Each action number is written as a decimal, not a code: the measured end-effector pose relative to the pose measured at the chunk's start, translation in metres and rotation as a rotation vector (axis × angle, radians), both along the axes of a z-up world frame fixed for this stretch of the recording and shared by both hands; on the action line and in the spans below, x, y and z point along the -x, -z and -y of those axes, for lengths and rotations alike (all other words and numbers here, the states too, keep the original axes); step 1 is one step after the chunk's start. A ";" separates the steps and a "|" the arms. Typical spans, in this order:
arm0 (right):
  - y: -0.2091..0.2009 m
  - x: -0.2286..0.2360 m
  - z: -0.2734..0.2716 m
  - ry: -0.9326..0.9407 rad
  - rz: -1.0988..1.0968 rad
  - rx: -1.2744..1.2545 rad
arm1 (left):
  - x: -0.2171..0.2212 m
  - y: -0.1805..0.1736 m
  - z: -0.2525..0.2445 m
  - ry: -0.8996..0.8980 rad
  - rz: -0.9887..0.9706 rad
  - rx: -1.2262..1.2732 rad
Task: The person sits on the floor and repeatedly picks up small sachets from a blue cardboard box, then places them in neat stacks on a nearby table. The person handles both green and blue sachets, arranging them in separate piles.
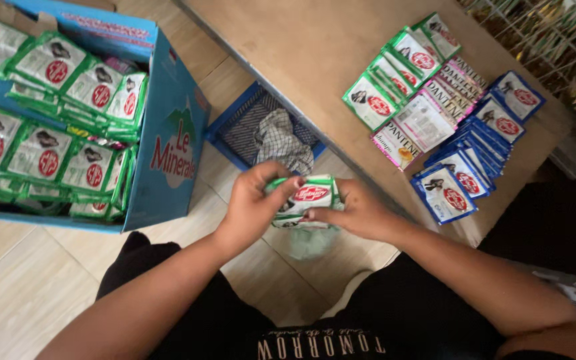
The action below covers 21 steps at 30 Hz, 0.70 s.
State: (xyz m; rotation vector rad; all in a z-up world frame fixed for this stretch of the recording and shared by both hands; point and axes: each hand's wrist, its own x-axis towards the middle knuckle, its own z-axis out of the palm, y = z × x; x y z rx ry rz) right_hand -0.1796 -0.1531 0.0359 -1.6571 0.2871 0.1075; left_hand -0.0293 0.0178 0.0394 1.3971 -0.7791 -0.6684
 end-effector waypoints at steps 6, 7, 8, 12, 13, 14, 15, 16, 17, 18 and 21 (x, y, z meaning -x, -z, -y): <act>0.012 0.003 0.004 0.277 0.023 -0.281 | 0.002 0.027 0.005 0.152 -0.367 -0.162; 0.009 0.004 0.005 0.320 0.046 -0.340 | 0.007 0.031 0.007 0.215 -0.379 -0.258; 0.005 0.004 0.006 0.363 0.071 -0.398 | 0.012 0.034 0.009 0.276 -0.402 -0.269; -0.014 -0.001 0.012 0.501 0.154 -0.555 | 0.025 0.042 0.014 0.451 -0.368 -0.174; -0.017 -0.002 0.012 0.526 0.196 -0.584 | 0.026 0.043 0.014 0.479 -0.330 -0.118; -0.019 -0.004 0.013 0.552 0.240 -0.611 | 0.024 0.043 0.013 0.483 -0.339 -0.146; -0.020 -0.006 0.015 0.567 0.250 -0.618 | 0.021 0.045 0.013 0.487 -0.349 -0.173; -0.021 -0.006 0.017 0.583 0.259 -0.624 | 0.018 0.046 0.013 0.492 -0.359 -0.202; -0.021 -0.006 0.020 0.599 0.268 -0.631 | 0.017 0.049 0.014 0.534 -0.337 -0.234; -0.021 -0.006 0.023 0.607 0.309 -0.610 | 0.015 0.053 0.017 0.576 -0.315 -0.265; -0.017 -0.005 0.033 0.623 0.424 -0.565 | 0.014 0.065 0.017 0.565 -0.380 -0.318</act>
